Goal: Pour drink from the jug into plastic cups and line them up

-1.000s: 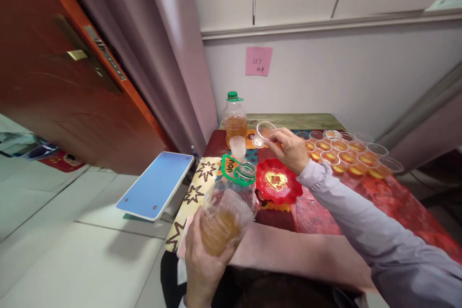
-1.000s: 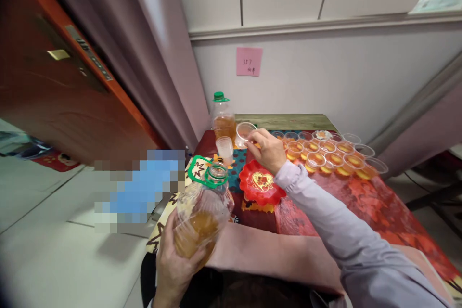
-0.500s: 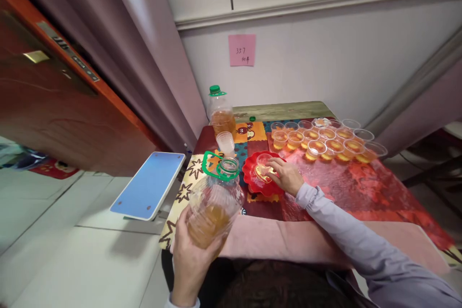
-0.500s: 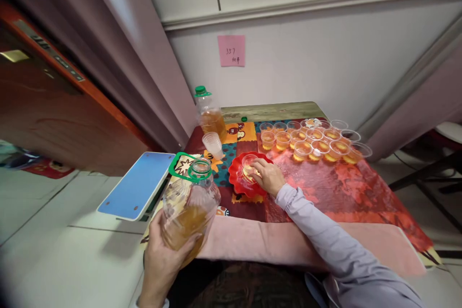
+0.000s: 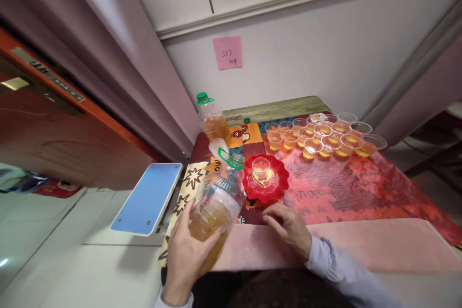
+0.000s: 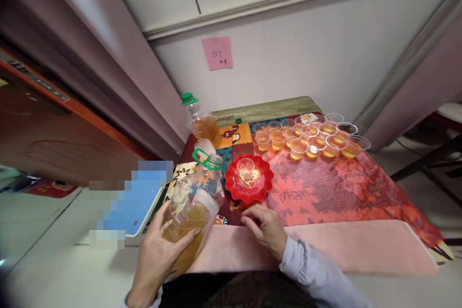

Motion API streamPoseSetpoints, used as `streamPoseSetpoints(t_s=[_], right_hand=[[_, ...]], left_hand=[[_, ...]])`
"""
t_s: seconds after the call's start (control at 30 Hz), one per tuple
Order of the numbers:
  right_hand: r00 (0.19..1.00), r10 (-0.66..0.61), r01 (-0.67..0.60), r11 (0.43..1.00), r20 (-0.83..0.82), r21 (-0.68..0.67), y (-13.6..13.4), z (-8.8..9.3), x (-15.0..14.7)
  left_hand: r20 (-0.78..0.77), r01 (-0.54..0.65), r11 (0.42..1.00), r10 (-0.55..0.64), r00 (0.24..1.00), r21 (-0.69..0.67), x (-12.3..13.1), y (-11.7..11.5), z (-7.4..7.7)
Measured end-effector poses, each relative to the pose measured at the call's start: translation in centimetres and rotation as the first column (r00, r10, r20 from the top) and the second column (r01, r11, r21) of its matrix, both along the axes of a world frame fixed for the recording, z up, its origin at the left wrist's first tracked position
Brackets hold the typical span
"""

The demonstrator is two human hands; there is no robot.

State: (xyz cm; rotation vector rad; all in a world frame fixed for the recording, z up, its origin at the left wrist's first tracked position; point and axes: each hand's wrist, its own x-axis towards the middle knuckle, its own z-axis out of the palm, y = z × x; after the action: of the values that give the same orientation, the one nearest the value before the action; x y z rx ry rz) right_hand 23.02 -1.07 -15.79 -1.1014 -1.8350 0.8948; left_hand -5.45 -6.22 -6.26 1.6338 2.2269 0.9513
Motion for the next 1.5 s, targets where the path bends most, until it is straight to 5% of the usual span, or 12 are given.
streamPoseSetpoints(t_s=[0.13, 0.27, 0.6, 1.17, 1.5], right_hand=[[0.998, 0.045, -0.042, 0.996, 0.041, -0.079, -2.2, -2.4, 0.3], [0.995, 0.085, -0.084, 0.996, 0.059, -0.011, -2.7, -3.4, 0.3], [0.996, 0.071, -0.071, 0.997, 0.06, -0.005, -2.2, -3.6, -0.2], [0.993, 0.081, -0.081, 0.997, 0.082, -0.001, -2.3, -3.6, 0.0], [0.995, 0.085, -0.084, 0.996, 0.048, -0.011, -2.3, -3.9, 0.2]], left_hand=[[-0.109, 0.045, 0.996, -0.053, 0.993, -0.076, 0.0, 1.5, 1.8], [-0.178, 0.083, 0.985, -0.11, 0.978, -0.149, -0.1, 2.7, 2.9], [-0.368, 0.101, 0.975, -0.169, 0.914, -0.197, -0.2, 4.6, 3.7], [-0.453, 0.225, 0.927, -0.347, 0.821, -0.301, 1.2, 5.5, 6.2], [-0.485, 0.091, 0.866, -0.359, 0.797, -0.491, 3.2, 6.5, 8.6]])
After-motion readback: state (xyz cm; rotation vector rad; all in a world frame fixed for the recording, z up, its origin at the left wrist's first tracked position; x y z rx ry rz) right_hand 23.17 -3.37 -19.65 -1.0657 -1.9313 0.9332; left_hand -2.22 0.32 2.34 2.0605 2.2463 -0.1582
